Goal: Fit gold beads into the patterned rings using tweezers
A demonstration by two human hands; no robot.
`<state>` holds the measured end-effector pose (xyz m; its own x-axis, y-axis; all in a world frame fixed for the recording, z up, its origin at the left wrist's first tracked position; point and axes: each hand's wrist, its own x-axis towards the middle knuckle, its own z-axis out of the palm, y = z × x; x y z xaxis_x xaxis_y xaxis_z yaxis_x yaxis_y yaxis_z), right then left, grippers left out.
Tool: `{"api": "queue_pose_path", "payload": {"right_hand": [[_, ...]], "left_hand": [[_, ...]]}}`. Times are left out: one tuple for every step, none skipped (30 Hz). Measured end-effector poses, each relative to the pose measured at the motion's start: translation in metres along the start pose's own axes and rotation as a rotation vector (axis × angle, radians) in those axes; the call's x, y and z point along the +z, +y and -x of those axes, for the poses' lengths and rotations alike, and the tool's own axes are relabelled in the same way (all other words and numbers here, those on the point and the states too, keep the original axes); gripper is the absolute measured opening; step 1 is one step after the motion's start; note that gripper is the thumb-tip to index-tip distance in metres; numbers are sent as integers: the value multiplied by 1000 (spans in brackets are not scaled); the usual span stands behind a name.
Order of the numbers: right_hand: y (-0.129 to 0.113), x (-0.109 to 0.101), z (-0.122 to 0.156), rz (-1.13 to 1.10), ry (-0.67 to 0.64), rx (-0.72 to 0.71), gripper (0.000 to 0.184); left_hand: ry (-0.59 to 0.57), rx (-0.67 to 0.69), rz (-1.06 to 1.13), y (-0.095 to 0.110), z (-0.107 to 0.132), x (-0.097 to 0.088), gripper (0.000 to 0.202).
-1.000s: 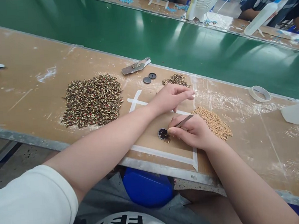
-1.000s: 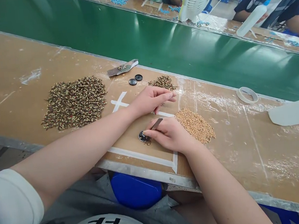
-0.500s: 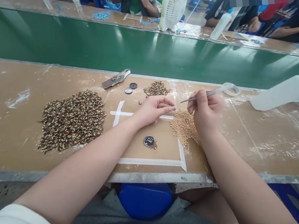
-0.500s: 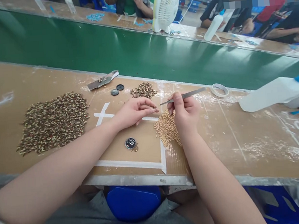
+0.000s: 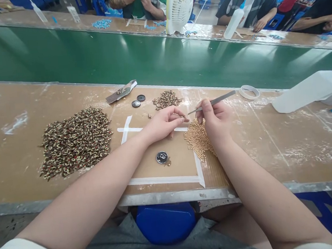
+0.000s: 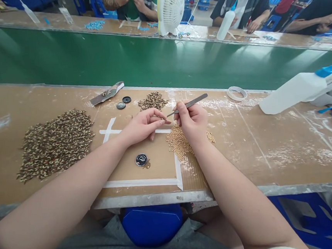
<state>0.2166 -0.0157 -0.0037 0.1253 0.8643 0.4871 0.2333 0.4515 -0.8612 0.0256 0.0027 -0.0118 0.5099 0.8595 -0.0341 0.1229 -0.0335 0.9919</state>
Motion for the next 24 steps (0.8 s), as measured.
{"api": "queue_pose_path", "payload": {"right_hand": [[0,0,0,-5,1,-3,40],[0,0,0,-15,4,-6,40],[-1,0,0,-30,8,-8,39],[-1,0,0,-46,12,-10,38],[-1,0,0,-60,15,-9,38],[-1,0,0,-69,19,-7,38],[-1,0,0,-71,22,-5,38],[-1,1,0,-70,25,-3,39],[-1,1,1,-66,25,-2,40],[-1,1,1,-62,23,-4,40],[0,1,1,-57,19,-5,40],[0,1,2,-53,13,-6,40],[0,1,2,-52,8,-5,40],[1,1,2,-54,7,-4,39],[1,1,2,-56,12,-3,39],[1,1,2,-57,18,0,38],[2,1,2,-57,24,2,38],[2,1,2,-54,31,5,39],[2,1,1,-47,35,8,39],[3,1,1,-38,38,10,40],[3,1,1,-33,41,11,41],[3,2,1,-33,44,12,41],[3,2,1,-36,47,12,42],[3,2,1,-41,48,14,42]], "left_hand": [[11,-3,6,-1,-1,0,17],[22,2,3,-2,-2,-1,18],[36,20,-13,-2,-3,-1,19],[51,48,-45,-3,-4,-2,19],[68,80,-89,-2,-4,-2,18],[85,110,-137,-2,-4,-2,16],[100,127,-179,-1,-4,-2,15],[108,123,-207,-1,-4,-2,14],[109,98,-218,0,-3,-2,15],[105,61,-212,0,-2,-2,16],[96,26,-196,1,-2,-2,16],[86,0,-175,1,-1,-1,16],[75,-16,-153,0,-1,-1,16],[66,-18,-132,0,-1,-1,15],[60,-10,-112,0,-2,-1,15],[54,1,-96,-1,-2,-1,14],[50,10,-83,-1,-2,-1,13],[46,16,-72,-2,-3,-1,12],[42,20,-61,-2,-3,-1,11],[36,19,-51,-2,-4,-1,10],[31,17,-41,-2,-4,-1,10],[27,15,-31,-3,-4,-1,10],[27,14,-22,-3,-4,-1,11],[27,16,-17,-4,-4,-1,12]]}}
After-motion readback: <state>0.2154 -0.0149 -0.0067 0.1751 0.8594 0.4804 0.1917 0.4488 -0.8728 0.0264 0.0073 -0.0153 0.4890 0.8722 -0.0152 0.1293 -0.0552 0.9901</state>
